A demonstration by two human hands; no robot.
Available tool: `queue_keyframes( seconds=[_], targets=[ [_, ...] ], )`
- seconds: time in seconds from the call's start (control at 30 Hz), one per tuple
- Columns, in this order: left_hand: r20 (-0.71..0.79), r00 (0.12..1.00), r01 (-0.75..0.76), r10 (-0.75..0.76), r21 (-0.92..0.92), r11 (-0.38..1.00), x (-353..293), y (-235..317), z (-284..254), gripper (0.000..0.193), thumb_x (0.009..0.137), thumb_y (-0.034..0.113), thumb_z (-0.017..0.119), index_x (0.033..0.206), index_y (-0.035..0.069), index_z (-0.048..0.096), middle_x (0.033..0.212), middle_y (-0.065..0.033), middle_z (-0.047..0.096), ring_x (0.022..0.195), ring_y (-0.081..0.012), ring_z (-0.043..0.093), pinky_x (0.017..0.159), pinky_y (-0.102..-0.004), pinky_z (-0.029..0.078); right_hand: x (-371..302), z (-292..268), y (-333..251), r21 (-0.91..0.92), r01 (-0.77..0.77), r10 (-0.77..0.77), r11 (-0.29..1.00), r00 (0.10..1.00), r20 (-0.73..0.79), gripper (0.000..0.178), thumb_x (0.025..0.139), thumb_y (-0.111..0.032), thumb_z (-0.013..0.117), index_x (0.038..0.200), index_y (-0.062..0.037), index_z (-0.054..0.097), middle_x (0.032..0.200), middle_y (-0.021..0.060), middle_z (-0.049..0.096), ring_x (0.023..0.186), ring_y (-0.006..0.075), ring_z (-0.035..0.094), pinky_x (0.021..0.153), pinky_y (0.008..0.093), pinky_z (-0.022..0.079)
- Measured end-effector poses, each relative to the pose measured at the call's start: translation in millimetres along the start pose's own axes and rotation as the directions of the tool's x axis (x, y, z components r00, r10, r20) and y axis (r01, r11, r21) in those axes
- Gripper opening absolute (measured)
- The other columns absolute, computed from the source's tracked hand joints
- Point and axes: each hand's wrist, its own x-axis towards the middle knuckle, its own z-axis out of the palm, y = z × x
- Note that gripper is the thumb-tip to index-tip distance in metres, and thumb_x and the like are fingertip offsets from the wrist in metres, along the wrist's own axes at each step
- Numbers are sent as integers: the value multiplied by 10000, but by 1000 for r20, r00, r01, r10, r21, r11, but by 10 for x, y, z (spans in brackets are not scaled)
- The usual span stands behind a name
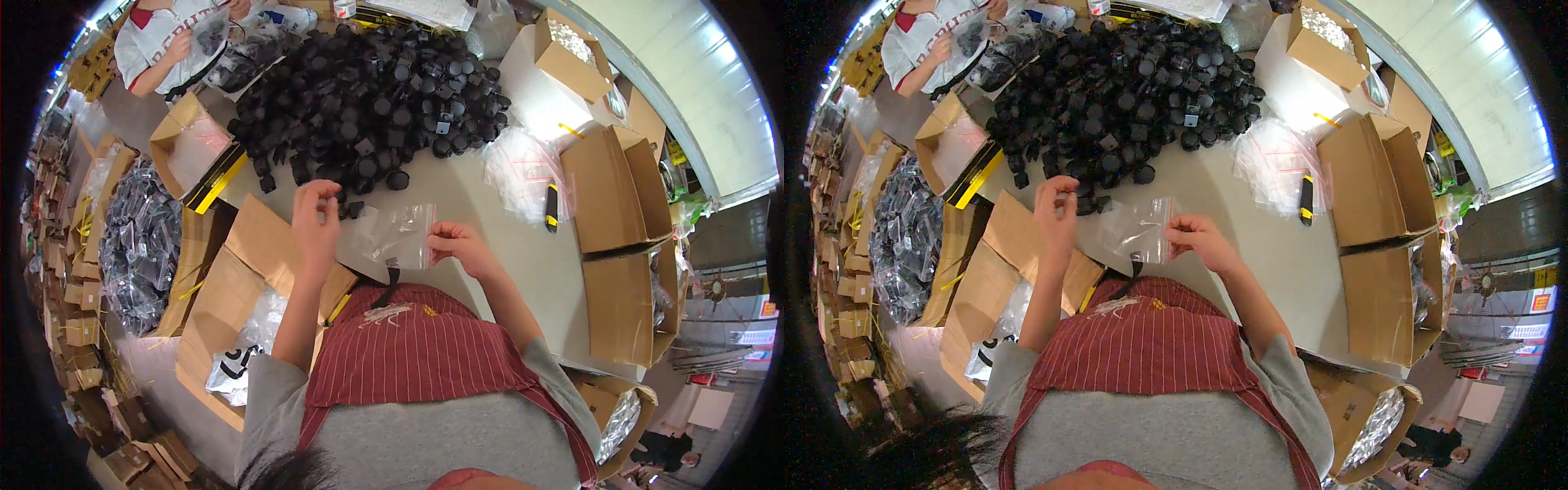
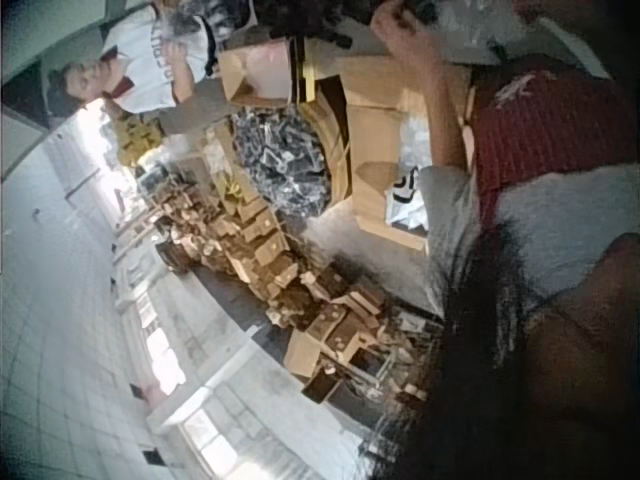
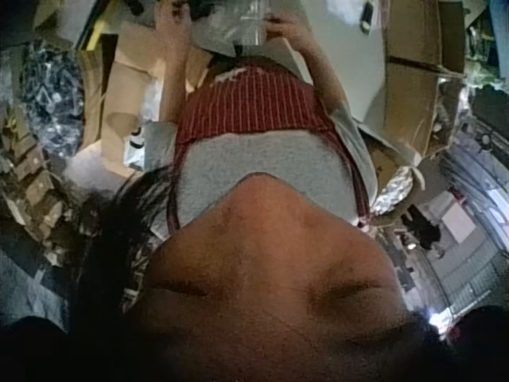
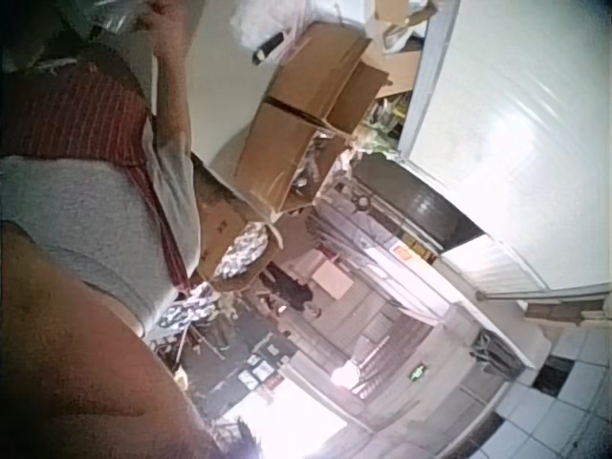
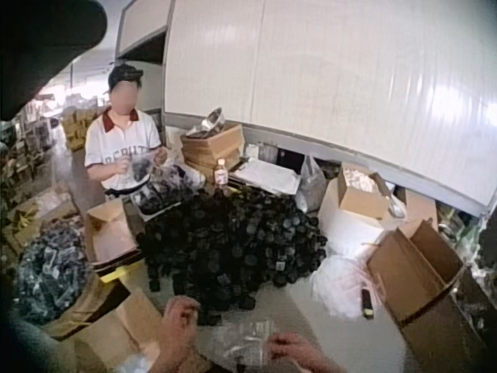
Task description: Packing small black plastic components into clear plastic bags at a workstation.
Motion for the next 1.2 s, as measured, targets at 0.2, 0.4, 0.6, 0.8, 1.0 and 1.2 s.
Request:
queue_keyframes(
  seconds=[0.2, 0.4, 0.6, 0.8, 1.0, 1.2],
  targets=[
    [520, 846, 47, -121, 153, 987, -259, 356, 226, 203, 884, 241, 674, 913, 41, 655, 754, -88, 672, 669, -201, 661, 624, -327, 513, 80, 181, 76, -275, 63, -47, 959, 997, 64, 155, 923, -176, 658, 902, -26, 621, 754, 24, 608, 653, 100, 568, 606, 284, 488],
    [766, 551, 324, -331, 169, 931, -303, 266, 372, 433, 975, 434, 558, 865, 29, 665, 654, -56, 651, 602, -146, 623, 564, -302, 479, 70, 415, -51, -161, 174, -163, 971, 983, 82, 145, 909, -174, 674, 876, -42, 622, 720, -20, 575, 647, 64, 533, 545, 227, 396],
    [785, 557, 597, -272, -150, 788, -394, 4, 386, 395, 1020, 356, 497, 894, 19, 661, 694, -52, 660, 627, -131, 638, 555, -301, 483, 114, 297, 26, 21, 128, -130, 991, 982, 139, 122, 905, -152, 668, 863, -41, 640, 741, -39, 585, 660, 49, 519, 546, 240, 404],
    [571, 797, 233, -197, 11, 972, -461, 89, 348, 214, 951, 230, 602, 865, 34, 614, 716, -77, 651, 637, -161, 636, 562, -321, 480, 192, 246, 180, -514, 336, -423, 789, 904, -58, 150, 833, -172, 707, 797, -54, 623, 666, 16, 542, 615, 118, 549, 534, 279, 434],
    [427, 872, -407, 240, 361, 839, -344, 78, 276, 142, 795, 119, 670, 838, 55, 551, 767, -106, 600, 726, -291, 625, 601, -402, 499, 223, 313, -161, -955, 290, -753, 65, 642, 144, 302, 754, -59, 642, 1053, -84, 610, 1013, 129, 606, 840, 318, 631, 608, 384, 523],
    [381, 920, -257, 96, 400, 880, -430, 77, 457, 262, 759, 85, 665, 972, 77, 513, 858, -90, 618, 846, -327, 631, 684, -439, 509, 426, 491, -45, -825, 485, -734, 289, 666, 135, 327, 793, 14, 586, 1109, -69, 562, 1095, 137, 572, 879, 316, 622, 681, 383, 531]
  ],
)
